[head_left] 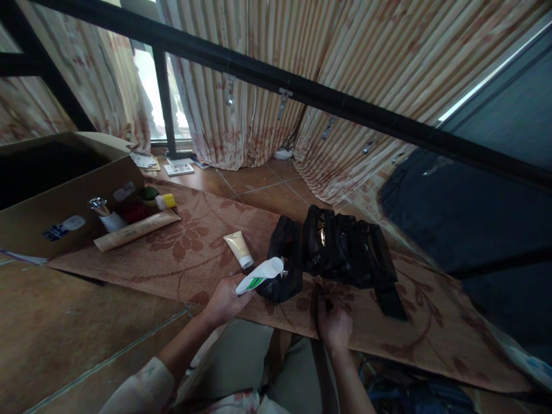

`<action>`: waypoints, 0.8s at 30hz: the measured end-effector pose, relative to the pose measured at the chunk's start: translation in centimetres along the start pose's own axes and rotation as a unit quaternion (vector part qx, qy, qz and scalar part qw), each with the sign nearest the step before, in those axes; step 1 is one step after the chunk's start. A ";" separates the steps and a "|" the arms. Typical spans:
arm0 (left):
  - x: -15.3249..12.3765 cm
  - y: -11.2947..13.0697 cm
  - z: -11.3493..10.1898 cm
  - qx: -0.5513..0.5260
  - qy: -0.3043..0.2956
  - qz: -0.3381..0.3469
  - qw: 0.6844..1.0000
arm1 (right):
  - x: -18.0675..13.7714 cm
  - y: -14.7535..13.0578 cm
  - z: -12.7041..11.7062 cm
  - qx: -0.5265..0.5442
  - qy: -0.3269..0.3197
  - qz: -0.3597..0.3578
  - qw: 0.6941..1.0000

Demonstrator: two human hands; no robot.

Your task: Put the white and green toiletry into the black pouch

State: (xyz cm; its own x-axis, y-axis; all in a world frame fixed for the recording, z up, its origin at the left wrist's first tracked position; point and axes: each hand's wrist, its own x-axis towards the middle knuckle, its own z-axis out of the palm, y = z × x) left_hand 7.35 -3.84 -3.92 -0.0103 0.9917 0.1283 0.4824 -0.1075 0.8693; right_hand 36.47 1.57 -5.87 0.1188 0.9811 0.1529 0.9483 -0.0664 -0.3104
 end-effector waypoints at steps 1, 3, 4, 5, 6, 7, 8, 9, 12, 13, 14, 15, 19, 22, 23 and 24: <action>0.0 0.0 0.0 -0.002 -0.004 -0.003 1.000 | 0.0 0.0 0.0 0.001 0.000 0.001 1.000; 0.0 0.1 0.0 -0.010 -0.006 -0.010 1.000 | 0.0 -0.1 -0.1 0.000 -0.002 0.001 1.000; 0.0 0.1 0.0 -0.014 -0.004 -0.013 1.000 | 0.0 -0.2 -0.2 -0.002 -0.003 0.001 1.000; -0.1 0.2 0.0 -0.016 -0.002 -0.016 1.000 | 0.0 -0.2 -0.2 -0.005 -0.004 0.005 1.000; -0.1 0.2 0.0 -0.018 0.001 -0.019 1.000 | 0.0 -0.3 -0.3 -0.009 -0.008 0.011 1.000; -0.1 0.2 0.0 -0.020 0.003 -0.021 1.000 | -0.1 -0.3 -0.3 -0.012 -0.012 0.016 1.000; -0.1 0.2 0.0 -0.021 0.006 -0.021 1.000 | -0.1 -0.3 -0.3 -0.014 -0.015 0.020 1.000; -0.2 0.3 0.0 -0.023 0.008 -0.021 0.999 | -0.1 -0.3 -0.3 -0.013 -0.017 0.021 1.000; -0.2 0.4 0.0 -0.029 0.018 -0.026 0.999 | -0.1 -0.2 -0.2 -0.012 -0.015 0.010 1.000; -0.2 0.5 0.0 -0.030 0.022 -0.028 0.999 | -0.1 -0.1 -0.2 -0.013 -0.013 0.009 1.000; -0.2 0.5 -0.1 -0.031 0.024 -0.030 0.999 | -0.1 -0.1 -0.1 -0.014 -0.011 0.009 1.000; -0.2 0.6 -0.1 -0.033 0.026 -0.032 0.999 | -0.1 -0.1 -0.1 -0.014 -0.010 0.009 1.000; -0.2 0.7 -0.2 -0.038 0.021 -0.030 0.999 | -0.1 -0.2 -0.3 -0.003 0.001 -0.005 1.000; -0.2 0.6 -0.1 -0.046 0.019 -0.029 0.998 | -0.1 -0.3 -0.3 0.001 0.003 -0.009 1.000; -0.2 0.6 -0.1 -0.049 0.019 -0.030 0.998 | 0.0 -0.2 -0.3 0.002 0.002 -0.011 1.000; -0.2 0.6 0.0 -0.052 0.019 -0.031 0.998 | 0.0 -0.2 -0.3 0.004 0.003 -0.013 1.000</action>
State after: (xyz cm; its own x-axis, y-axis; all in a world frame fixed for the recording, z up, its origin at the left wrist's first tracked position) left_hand 7.61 -4.15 -3.46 -0.0717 0.9934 0.0895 0.3859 -0.0551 0.9209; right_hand 36.34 1.50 -5.53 0.0955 0.9814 0.1664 0.9486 -0.0391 -0.3141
